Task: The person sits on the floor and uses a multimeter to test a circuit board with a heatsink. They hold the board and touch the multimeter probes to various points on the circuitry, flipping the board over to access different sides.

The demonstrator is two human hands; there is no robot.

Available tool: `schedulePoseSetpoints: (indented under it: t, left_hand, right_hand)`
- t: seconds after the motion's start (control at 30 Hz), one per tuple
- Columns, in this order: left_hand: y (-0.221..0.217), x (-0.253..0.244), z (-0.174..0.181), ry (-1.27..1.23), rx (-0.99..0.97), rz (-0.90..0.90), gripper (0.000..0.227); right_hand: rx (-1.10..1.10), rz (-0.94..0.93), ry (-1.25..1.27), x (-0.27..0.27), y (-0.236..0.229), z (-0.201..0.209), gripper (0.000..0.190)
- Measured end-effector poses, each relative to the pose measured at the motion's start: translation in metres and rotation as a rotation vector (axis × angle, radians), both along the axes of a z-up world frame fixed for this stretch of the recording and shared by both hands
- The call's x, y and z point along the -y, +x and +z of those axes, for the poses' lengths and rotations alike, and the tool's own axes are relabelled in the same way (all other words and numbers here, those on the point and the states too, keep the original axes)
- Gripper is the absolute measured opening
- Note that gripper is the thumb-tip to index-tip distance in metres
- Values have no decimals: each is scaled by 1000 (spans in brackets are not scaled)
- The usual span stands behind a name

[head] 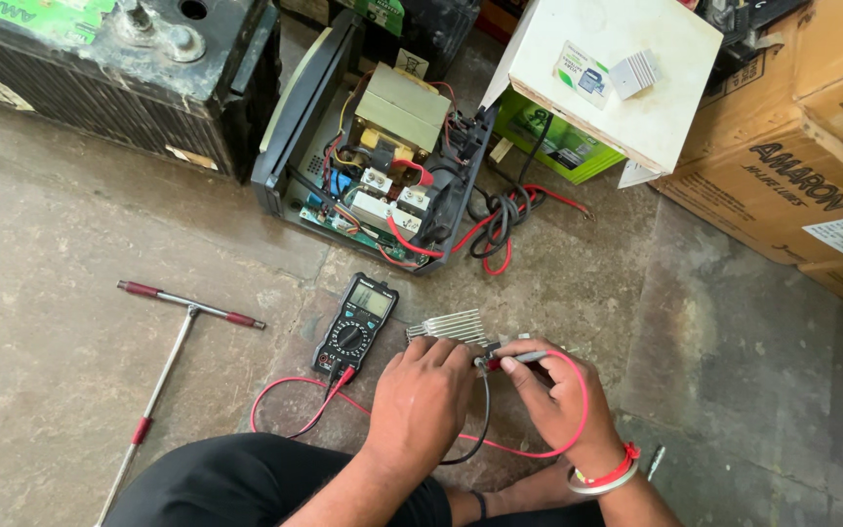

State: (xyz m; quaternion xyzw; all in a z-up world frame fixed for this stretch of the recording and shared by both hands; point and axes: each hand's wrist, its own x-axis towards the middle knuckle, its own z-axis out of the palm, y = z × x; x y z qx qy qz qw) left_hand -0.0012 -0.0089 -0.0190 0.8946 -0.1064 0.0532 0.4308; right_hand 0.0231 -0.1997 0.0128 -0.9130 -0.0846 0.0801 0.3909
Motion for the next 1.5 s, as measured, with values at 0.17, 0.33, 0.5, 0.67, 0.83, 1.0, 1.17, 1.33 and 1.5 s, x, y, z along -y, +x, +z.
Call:
schedulePoseSetpoints:
  t: [0.17,0.33,0.5,0.67,0.83,1.0,1.17,1.33,1.5]
  left_hand:
    - [0,1,-1,5,-4,8,16]
    - [1,5,0,35,-3,18,12]
    - [8,6,11,119,-65,3,12]
    - [7,8,17,158,-70,-9,11]
    - [14,7,15,147,-49,-9,12]
    - [20,5,14,135,-75,-32,12]
    - [22,7,14,154,-71,-22,12]
    - [22,11,13,180,-74,-17,10]
    - [23,11,14,167,-88,-13,13]
  right_hand:
    - [21,13,-26,0,-1,0,16]
    - [22,-17,-56,1,-4,-3,16]
    - [102,3,-73,4,-7,-9,18]
    - [62,20,-45,8,-7,-17,20]
    - [69,-1,-89,11,-7,-21,20]
    - [110,2,-95,7,-7,-16,20]
    - [48,-16,-82,0,-5,-4,15]
    - [10,-35,-62,0,-5,0,13]
    - [77,1,-40,3,-5,-1,13]
